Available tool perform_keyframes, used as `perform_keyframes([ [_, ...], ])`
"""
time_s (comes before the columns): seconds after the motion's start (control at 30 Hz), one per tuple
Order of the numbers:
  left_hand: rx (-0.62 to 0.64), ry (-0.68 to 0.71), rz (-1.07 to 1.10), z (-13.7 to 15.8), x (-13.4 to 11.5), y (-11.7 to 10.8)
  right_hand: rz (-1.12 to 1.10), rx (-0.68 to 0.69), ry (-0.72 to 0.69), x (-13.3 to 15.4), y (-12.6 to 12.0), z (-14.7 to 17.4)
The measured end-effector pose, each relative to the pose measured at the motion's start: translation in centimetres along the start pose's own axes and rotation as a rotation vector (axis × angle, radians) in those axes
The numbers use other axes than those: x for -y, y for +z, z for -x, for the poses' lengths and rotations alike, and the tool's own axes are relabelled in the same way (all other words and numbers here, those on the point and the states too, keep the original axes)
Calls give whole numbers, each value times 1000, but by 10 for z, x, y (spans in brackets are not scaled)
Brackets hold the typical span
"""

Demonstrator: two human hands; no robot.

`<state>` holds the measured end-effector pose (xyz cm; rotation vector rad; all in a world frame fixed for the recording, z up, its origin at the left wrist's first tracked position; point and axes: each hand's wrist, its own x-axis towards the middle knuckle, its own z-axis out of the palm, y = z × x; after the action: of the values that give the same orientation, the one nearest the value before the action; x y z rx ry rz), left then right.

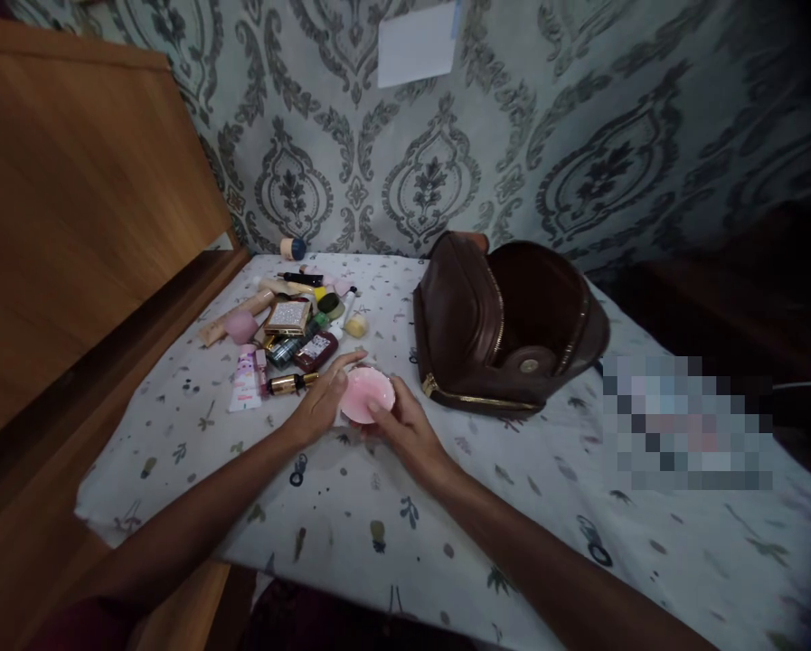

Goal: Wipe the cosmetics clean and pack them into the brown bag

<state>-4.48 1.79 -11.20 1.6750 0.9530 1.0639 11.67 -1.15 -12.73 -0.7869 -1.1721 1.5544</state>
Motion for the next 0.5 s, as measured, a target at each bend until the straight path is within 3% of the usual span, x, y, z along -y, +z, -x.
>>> perform_keyframes([
  [0.1, 19, -5, -10, 0, 3, -1, 363, -122, -202, 1, -1, 3],
  [0.2, -6, -53, -50, -1, 1, -2, 605, -160, -300, 6, -2, 6],
  [0.37, -78, -88, -154, -4, -3, -6, 763, -216, -369, 10, -5, 3],
  [0.5, -64, -15, -264, -2, -6, -4, 870, -213, -360, 7, -6, 2],
])
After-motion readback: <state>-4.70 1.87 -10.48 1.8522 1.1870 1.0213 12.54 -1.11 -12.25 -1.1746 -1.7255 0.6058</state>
